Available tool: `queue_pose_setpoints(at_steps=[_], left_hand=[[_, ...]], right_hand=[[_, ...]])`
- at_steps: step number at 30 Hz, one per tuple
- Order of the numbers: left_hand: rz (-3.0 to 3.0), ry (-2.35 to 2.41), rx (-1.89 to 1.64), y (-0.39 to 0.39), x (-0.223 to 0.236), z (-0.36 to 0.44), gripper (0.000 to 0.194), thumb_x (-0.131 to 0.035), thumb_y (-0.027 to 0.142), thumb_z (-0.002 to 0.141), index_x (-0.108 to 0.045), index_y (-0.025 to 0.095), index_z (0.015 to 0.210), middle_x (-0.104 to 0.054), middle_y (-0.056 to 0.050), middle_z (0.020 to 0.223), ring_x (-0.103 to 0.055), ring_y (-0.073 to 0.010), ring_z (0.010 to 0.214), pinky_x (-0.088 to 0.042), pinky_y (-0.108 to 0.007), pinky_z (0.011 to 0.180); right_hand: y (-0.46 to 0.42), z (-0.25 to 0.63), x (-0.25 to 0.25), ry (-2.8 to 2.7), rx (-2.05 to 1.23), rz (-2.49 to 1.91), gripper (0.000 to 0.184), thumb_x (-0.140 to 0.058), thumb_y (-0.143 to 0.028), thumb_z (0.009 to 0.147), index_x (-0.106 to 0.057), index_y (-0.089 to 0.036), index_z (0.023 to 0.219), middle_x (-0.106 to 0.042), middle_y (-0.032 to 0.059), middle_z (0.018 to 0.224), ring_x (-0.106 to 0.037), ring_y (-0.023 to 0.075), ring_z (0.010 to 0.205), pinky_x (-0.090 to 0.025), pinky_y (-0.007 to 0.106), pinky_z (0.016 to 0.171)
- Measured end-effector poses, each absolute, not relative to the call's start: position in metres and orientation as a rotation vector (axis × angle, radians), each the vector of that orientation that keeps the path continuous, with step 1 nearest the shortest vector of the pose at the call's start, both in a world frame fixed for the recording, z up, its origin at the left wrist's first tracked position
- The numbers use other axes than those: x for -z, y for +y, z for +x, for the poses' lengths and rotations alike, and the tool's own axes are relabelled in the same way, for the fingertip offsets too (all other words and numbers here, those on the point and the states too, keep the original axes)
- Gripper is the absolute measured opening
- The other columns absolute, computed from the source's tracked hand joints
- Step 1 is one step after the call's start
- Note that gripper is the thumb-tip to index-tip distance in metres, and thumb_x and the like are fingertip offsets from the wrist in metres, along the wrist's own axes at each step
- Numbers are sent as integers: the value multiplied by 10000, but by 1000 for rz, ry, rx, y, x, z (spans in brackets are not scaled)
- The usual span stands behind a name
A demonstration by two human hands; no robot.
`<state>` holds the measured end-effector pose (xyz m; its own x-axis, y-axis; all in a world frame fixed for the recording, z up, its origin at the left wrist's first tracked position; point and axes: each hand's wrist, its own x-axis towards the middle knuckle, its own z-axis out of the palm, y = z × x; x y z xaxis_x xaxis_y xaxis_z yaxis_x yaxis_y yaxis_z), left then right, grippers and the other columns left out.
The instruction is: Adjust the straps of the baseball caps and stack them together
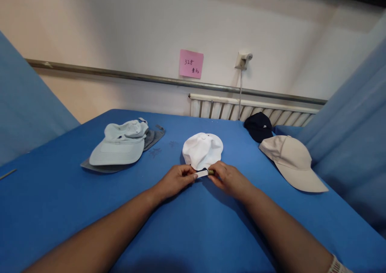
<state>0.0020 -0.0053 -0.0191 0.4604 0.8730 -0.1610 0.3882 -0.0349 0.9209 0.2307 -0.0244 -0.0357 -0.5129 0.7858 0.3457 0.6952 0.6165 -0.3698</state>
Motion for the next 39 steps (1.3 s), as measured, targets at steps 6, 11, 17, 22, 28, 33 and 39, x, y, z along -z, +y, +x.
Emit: queue_pose_setpoints(at_steps=[6,11,17,22,28,33,39], left_hand=[[1634,1095,-548,-3,20,-1,385,-628,542,762,-598,158,741,-483,62,549,-378,-84,491,-263,-223,488],[1579,1070,-567,-3,21,-2,387,-650,535,750,-580,155,718,-447,70,519,-348,-74,464,-231,-223,468],[1527,1036,-568,-3,20,-1,415,-646,554,743,-542,160,666,-475,53,509,-355,-72,443,-229,-227,454],[1559,1047,-529,-6,18,0,415,-639,560,744,-560,158,678,-447,67,505,-341,-71,451,-224,-225,456],[1568,1030,-513,-6,18,0,388,-636,534,761,-592,153,703,-456,66,520,-336,-72,460,-219,-230,465],[1558,1003,-516,-4,22,-2,362,-633,511,778,-623,150,754,-474,63,540,-349,-73,466,-222,-225,465],[1564,1031,-534,-6,21,1,361,-643,507,767,-613,150,723,-469,67,528,-342,-70,460,-230,-223,466]], right_hand=[[-27,231,33,-2369,-270,-1110,124,-545,-198,918,-550,-182,1040,-636,66,971,-619,170,828,-468,282,748],[-30,229,29,-2356,-303,-1108,120,-545,-190,916,-549,-189,1036,-635,59,978,-612,160,821,-472,283,750],[-32,228,26,-2362,-308,-1070,109,-547,-176,915,-560,-184,1023,-635,53,951,-610,161,827,-470,279,758],[-33,230,27,-2384,-344,-1042,153,-577,-148,893,-558,-181,1041,-634,54,957,-613,161,824,-477,273,742],[-35,227,24,-2402,-364,-1128,194,-566,-117,886,-567,-182,1069,-645,62,975,-632,172,829,-486,274,732],[-34,225,24,-2410,-261,-1258,123,-562,-176,915,-603,-173,1030,-669,70,936,-649,178,779,-473,269,697],[-31,229,32,-2418,-198,-1173,142,-564,-208,922,-594,-170,1055,-672,70,947,-652,189,803,-474,280,707]])
